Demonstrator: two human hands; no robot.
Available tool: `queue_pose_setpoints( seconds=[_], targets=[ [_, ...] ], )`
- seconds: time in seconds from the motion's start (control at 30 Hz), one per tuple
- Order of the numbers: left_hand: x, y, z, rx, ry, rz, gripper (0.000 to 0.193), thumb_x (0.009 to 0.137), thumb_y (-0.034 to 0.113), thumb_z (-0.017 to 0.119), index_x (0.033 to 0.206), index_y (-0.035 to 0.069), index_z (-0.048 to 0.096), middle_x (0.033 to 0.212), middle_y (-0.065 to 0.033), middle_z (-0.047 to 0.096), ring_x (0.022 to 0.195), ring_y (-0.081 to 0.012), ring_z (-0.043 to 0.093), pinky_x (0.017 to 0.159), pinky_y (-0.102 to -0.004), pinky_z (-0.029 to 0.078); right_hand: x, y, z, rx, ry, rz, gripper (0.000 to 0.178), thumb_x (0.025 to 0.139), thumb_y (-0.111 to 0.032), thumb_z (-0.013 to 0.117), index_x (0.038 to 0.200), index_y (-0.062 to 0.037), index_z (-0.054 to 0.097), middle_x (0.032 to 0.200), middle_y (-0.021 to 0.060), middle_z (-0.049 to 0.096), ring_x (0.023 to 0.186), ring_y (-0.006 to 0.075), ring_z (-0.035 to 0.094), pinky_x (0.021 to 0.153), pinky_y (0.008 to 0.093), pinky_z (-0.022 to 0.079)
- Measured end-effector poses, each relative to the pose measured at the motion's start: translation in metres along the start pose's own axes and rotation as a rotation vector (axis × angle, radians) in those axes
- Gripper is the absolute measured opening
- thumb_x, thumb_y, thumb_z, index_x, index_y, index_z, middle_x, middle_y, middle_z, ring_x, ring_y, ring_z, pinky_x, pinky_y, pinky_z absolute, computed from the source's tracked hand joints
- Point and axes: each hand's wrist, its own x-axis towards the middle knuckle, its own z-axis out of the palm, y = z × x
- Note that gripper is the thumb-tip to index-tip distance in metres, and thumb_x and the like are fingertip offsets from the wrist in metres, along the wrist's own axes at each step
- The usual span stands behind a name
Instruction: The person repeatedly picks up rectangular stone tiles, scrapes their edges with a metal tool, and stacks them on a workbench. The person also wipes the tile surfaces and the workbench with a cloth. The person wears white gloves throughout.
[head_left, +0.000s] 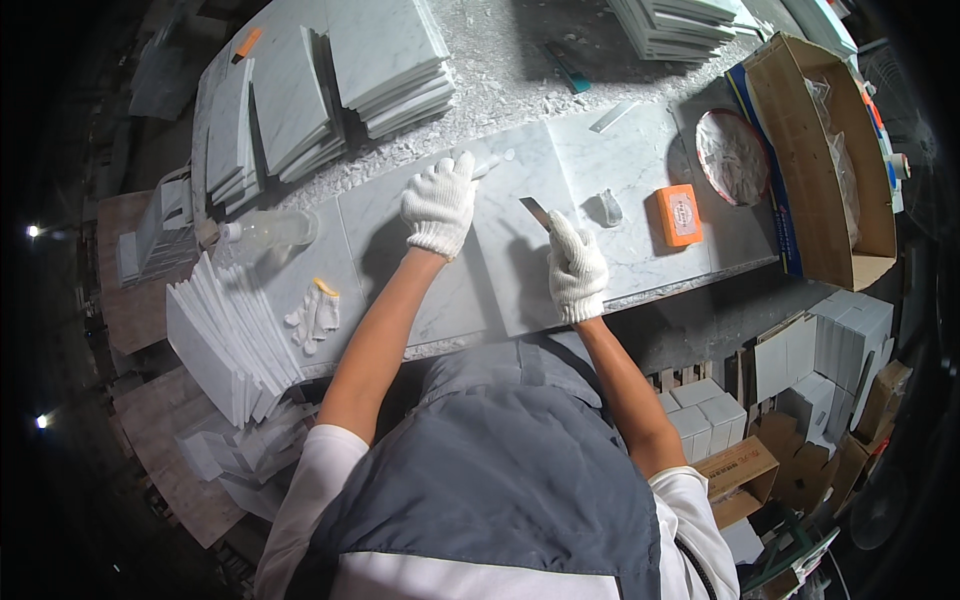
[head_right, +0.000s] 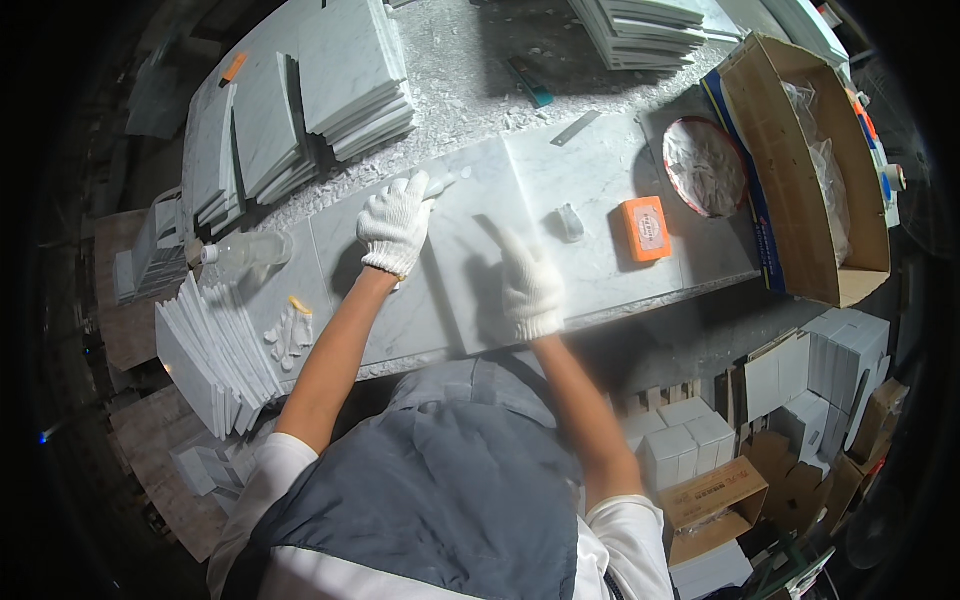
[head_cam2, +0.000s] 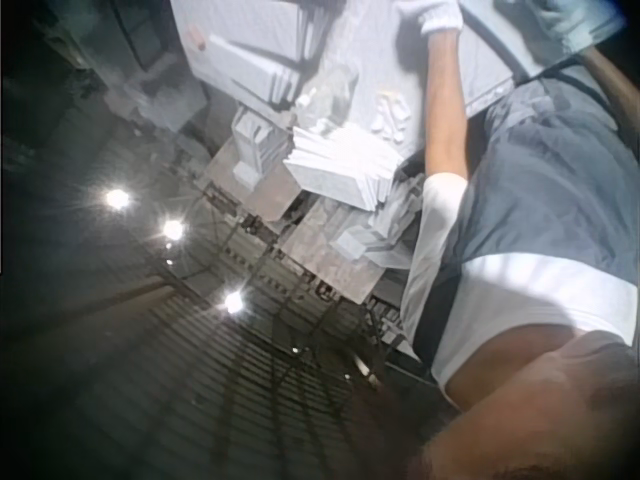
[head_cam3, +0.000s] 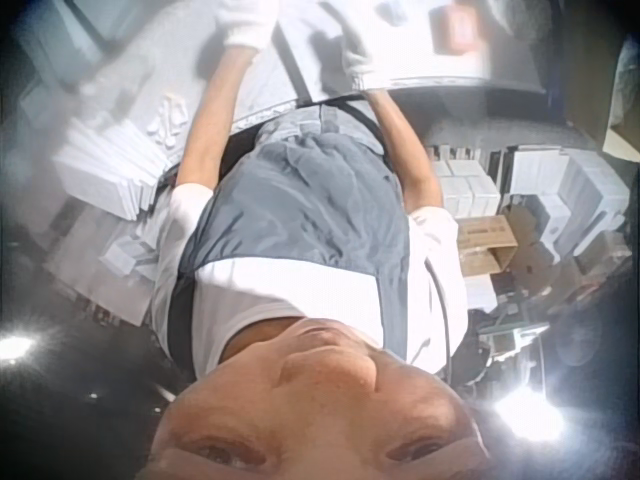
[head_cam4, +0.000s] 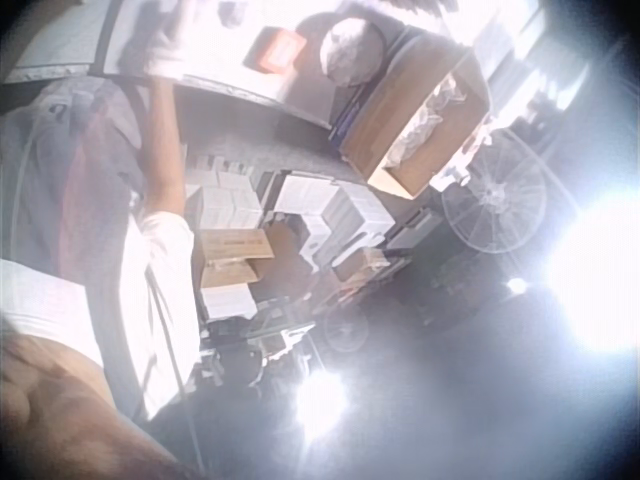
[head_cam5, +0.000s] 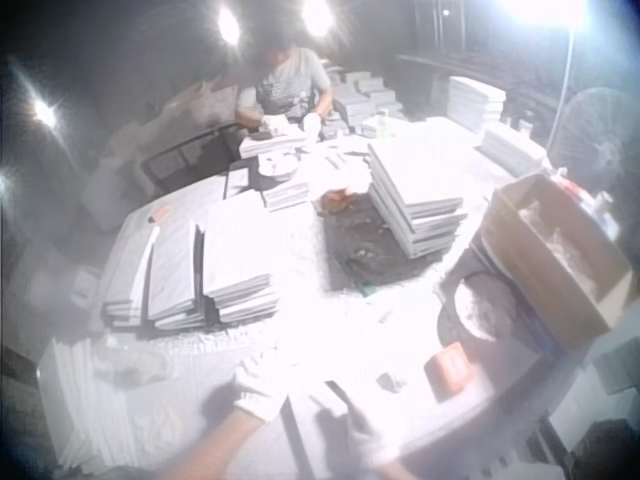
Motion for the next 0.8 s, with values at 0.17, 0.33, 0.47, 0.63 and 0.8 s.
queue_pose_setpoints(
  seconds=[0.17, 0.33, 0.47, 0.63, 0.8],
  targets=[
    [0.002, 0.0, 0.002, 0.022, 0.035, 0.023, 0.031, 0.09, 0.039, 0.071, 0.112, 0.02, 0.059, 0.099, -0.0051, 0.069, 0.089, -0.0295, 0.072, 0.066, -0.0478, 0.059, -0.001, -0.001, 0.001, -0.014, 0.027, -0.041, 0.041, 0.09, 0.001, 0.069, 0.128, -0.0157, 0.071, 0.092, 0.0114, 0.071, 0.078, 0.0284, 0.067, 0.068, 0.0365, 0.055],
    [0.003, 0.0, 0.004, 0.018, 0.048, 0.037, 0.03, 0.09, 0.038, 0.071, 0.11, 0.019, 0.059, 0.098, -0.0051, 0.069, 0.089, -0.0288, 0.072, 0.066, -0.0478, 0.059, 0.0, 0.0, -0.001, -0.025, 0.0, -0.011, 0.04, 0.091, 0.0, 0.069, 0.128, -0.0163, 0.071, 0.091, 0.0117, 0.07, 0.077, 0.0278, 0.067, 0.067, 0.0364, 0.054],
    [0.002, 0.0, 0.003, 0.028, 0.057, 0.047, 0.029, 0.09, 0.038, 0.071, 0.109, 0.019, 0.059, 0.098, -0.0046, 0.068, 0.089, -0.0288, 0.071, 0.066, -0.0478, 0.059, -0.002, 0.002, 0.0, -0.017, -0.008, -0.008, 0.04, 0.091, -0.001, 0.069, 0.128, -0.0165, 0.071, 0.09, 0.0121, 0.07, 0.077, 0.0285, 0.067, 0.067, 0.0367, 0.054],
    [0.002, 0.001, 0.001, 0.042, 0.042, 0.028, 0.028, 0.09, 0.039, 0.071, 0.107, 0.02, 0.059, 0.098, -0.0039, 0.068, 0.089, -0.0287, 0.071, 0.066, -0.0477, 0.059, -0.006, 0.008, 0.006, 0.17, -0.039, 0.163, 0.039, 0.091, 0.0, 0.069, 0.127, -0.0162, 0.071, 0.093, 0.0127, 0.071, 0.079, 0.0299, 0.068, 0.069, 0.0373, 0.055],
    [0.003, 0.001, 0.001, 0.041, 0.041, 0.029, 0.027, 0.09, 0.039, 0.07, 0.106, 0.02, 0.059, 0.099, -0.0038, 0.067, 0.091, -0.0285, 0.071, 0.066, -0.0474, 0.06, -0.006, 0.01, 0.008, 0.069, -0.038, 0.12, 0.04, 0.09, 0.001, 0.069, 0.127, -0.0155, 0.071, 0.096, 0.0137, 0.072, 0.082, 0.0311, 0.069, 0.072, 0.0378, 0.056]
  ],
)
